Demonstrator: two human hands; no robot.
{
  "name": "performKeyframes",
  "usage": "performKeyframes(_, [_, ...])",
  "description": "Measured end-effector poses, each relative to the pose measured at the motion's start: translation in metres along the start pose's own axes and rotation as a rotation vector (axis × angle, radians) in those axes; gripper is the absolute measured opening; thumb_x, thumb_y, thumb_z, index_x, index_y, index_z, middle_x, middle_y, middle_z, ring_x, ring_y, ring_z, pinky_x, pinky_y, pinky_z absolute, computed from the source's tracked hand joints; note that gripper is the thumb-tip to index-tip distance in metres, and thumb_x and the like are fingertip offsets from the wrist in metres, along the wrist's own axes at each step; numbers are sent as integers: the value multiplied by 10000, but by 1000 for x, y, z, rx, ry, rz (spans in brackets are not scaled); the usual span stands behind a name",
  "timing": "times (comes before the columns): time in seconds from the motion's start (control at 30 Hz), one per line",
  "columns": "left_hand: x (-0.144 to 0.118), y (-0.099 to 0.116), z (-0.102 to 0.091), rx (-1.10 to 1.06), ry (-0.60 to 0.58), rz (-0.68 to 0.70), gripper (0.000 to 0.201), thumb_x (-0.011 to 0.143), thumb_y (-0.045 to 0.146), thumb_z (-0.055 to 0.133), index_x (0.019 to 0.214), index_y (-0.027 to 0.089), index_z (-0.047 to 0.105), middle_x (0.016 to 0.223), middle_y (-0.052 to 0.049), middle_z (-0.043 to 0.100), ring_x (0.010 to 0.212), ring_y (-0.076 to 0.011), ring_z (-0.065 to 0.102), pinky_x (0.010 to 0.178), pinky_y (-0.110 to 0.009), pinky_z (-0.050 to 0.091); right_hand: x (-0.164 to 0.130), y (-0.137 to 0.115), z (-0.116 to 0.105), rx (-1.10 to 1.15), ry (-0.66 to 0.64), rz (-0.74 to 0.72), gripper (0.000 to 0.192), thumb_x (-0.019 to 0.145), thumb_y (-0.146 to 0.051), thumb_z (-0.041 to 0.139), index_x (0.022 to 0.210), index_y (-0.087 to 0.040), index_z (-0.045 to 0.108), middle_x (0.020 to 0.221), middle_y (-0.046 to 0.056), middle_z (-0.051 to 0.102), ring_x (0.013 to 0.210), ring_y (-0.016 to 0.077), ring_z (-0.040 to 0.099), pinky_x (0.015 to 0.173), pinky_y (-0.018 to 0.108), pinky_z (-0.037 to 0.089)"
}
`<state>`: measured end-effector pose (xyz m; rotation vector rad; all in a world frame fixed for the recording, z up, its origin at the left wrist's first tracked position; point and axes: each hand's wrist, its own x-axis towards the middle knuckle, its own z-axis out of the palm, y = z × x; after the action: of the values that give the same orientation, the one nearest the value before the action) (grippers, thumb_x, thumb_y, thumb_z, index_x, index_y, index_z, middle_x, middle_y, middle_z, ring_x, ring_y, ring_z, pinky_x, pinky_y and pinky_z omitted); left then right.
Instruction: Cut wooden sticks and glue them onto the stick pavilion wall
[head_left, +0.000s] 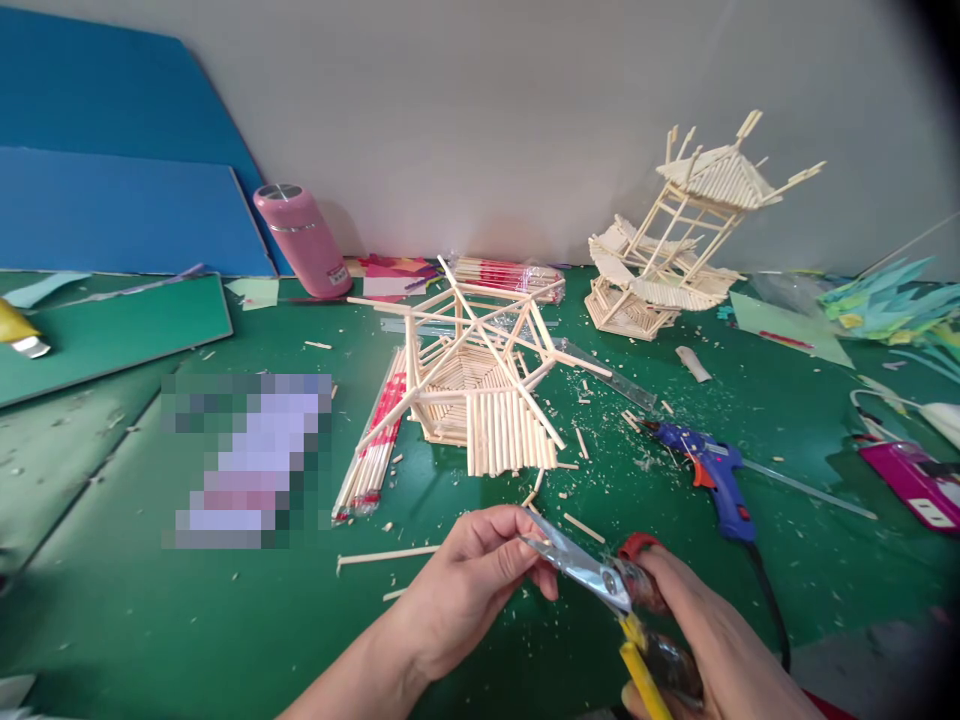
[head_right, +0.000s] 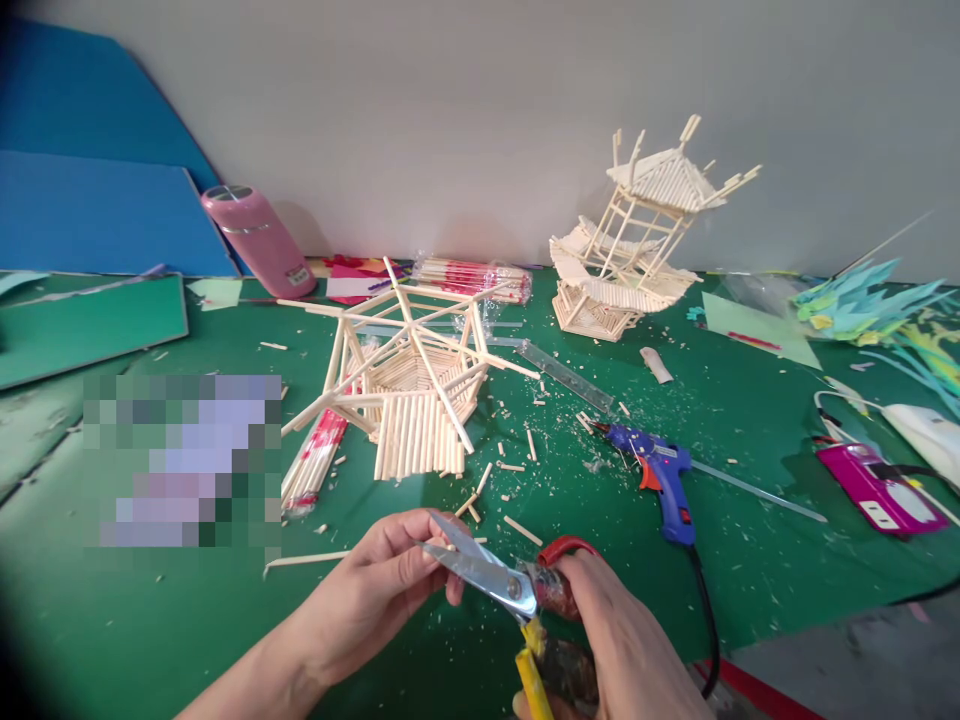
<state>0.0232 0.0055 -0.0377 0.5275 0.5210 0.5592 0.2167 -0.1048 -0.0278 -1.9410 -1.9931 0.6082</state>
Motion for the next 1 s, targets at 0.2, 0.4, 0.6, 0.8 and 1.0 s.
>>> performKeyframes(0.2, [0,-1,0,-27,-23,-16,180,705,263,700,769,95,693,657,-50,630,605,-127,552,645,-233,382,6,-10,-8,120,-12,67,338,582,-176,613,889,-239,487,908,68,675,830,237,671,606,238,566])
performKeyframes(0.4, [-2,-3,0,-65,-35,-26,173,705,243,695,782,88,700,611,-51,629,573,-125,548,610,-230,380,6,-11,-12,114,0,74,186,604,-215,616,755,-240,510,827,66,690,750,234,678,567,264,563])
performKeyframes(0.6, [-3,-3,2,-113,-87,-26,144,740,218,660,767,82,696,609,-51,625,562,-117,538,586,-223,372,8,-13,-13,77,-47,114,177,619,-250,623,757,-230,514,745,41,662,651,201,649,550,264,540])
performKeyframes(0.8, [-2,-4,2,-115,-104,-38,153,733,241,676,730,89,688,600,-42,611,552,-108,527,589,-221,362,11,-13,-12,92,-54,134,161,603,-226,630,714,-231,514,674,-2,632,587,170,620,514,229,507])
performKeyframes(1.0, [-1,-7,0,-114,-84,-46,154,759,220,644,683,89,671,655,-54,609,550,-108,523,570,-231,346,5,-4,-4,97,-97,159,154,648,-263,631,755,-233,524,663,-5,634,584,172,620,518,232,501])
